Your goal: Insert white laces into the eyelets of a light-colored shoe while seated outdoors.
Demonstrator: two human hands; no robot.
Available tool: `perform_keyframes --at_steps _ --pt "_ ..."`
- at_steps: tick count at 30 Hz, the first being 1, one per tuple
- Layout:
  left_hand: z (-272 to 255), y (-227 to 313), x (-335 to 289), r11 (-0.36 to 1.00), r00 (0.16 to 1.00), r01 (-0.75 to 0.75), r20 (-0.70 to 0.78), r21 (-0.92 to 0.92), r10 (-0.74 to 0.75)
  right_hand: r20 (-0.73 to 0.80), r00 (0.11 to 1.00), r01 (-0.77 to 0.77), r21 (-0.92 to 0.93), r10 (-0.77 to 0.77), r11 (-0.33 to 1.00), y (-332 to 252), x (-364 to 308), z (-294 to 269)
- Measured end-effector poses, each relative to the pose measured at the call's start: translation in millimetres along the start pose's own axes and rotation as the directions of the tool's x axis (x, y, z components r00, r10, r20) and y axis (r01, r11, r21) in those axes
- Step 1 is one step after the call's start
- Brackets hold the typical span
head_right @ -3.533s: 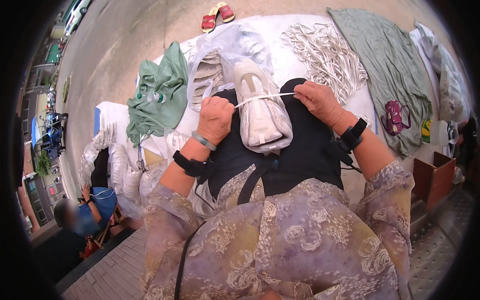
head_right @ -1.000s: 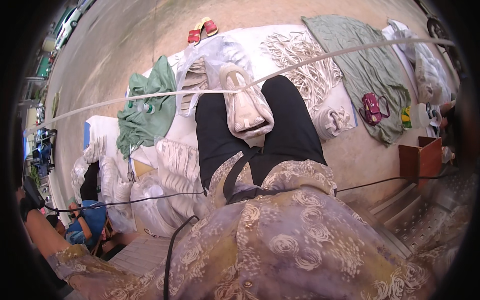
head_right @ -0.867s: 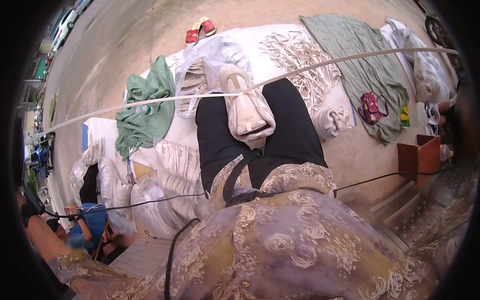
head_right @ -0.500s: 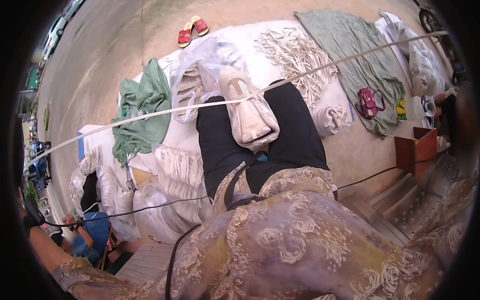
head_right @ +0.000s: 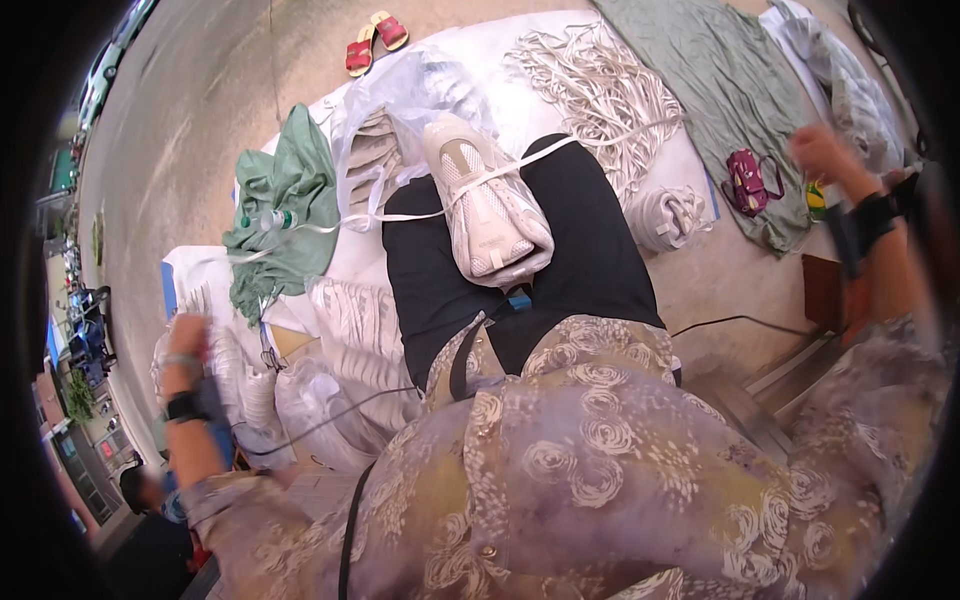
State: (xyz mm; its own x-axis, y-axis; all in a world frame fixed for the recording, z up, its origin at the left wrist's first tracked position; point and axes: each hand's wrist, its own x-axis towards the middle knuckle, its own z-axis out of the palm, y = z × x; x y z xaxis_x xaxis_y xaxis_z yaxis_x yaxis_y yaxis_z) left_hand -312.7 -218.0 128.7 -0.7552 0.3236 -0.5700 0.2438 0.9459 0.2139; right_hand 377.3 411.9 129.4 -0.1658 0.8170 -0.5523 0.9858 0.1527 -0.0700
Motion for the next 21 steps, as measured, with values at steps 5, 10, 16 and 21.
perform_keyframes --at_steps 5,10,16,21 --pt "202.7 172.3 -57.6 0.785 0.897 -0.132 0.264 -0.605 0.354 0.323 0.801 0.102 0.757 -0.505 0.645 -122.2 -52.0 148.5" --pt "259.5 288.2 -92.3 0.476 0.521 -0.853 -0.306 -0.214 0.797 0.342 0.765 -0.125 0.910 -0.545 0.395 -218.1 -62.6 198.2" --pt "272.5 336.6 -102.2 0.272 0.245 -0.918 -0.126 0.289 0.961 0.185 0.803 -0.086 0.977 -0.567 0.197 -260.6 -50.1 225.7" --pt "277.1 337.4 -95.2 0.248 0.225 -0.860 -0.103 0.445 0.969 -0.021 0.816 0.088 0.992 -0.578 0.089 -270.8 -41.3 238.4"
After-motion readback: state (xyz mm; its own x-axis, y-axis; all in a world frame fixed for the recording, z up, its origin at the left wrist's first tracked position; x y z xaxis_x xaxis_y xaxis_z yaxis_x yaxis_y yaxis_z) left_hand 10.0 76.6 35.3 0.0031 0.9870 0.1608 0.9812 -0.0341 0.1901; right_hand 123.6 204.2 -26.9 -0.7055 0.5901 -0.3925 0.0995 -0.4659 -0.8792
